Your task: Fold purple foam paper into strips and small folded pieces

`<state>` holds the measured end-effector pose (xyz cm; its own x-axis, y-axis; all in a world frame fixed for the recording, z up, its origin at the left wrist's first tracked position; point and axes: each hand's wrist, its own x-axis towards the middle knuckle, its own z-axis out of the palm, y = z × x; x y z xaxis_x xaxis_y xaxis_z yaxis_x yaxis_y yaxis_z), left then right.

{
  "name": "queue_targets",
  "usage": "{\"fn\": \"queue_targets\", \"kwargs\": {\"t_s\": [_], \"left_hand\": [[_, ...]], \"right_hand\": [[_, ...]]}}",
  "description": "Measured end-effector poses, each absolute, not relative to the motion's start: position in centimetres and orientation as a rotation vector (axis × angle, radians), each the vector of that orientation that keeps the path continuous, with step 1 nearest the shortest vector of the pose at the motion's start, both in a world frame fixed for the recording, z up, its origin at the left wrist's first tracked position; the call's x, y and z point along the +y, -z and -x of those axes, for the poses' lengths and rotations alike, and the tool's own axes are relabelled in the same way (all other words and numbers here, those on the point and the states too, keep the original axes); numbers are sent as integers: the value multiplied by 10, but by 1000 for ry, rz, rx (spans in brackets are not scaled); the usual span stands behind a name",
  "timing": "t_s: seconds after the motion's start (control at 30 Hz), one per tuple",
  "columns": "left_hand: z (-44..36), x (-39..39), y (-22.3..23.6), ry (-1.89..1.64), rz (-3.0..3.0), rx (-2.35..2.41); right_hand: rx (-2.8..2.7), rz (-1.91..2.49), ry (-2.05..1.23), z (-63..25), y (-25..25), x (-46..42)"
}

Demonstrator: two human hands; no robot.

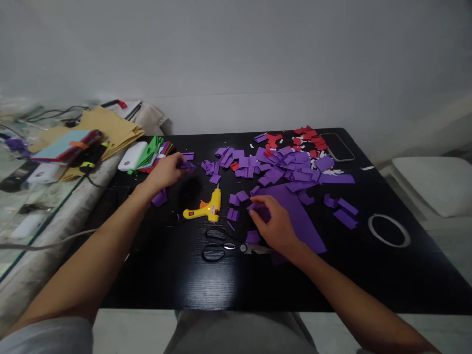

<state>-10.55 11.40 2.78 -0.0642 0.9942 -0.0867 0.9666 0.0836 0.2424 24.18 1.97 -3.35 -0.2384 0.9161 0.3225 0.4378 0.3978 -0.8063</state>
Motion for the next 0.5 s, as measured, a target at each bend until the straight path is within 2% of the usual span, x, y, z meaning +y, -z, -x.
{"fn": "queue_targets", "kwargs": {"t_s": [0.07, 0.17, 0.5], "left_hand": [[105, 114, -36, -317, -1662, 2017], [102, 114, -41, -291, -1403, 1827], [111, 114, -31, -95, -1546, 2034]], "right_hand": [[-1846, 1165, -745, -242, 34, 20], [-1852, 1167, -747, -242, 34, 20], [-1838, 1163, -742, -243, 32, 20]]}}
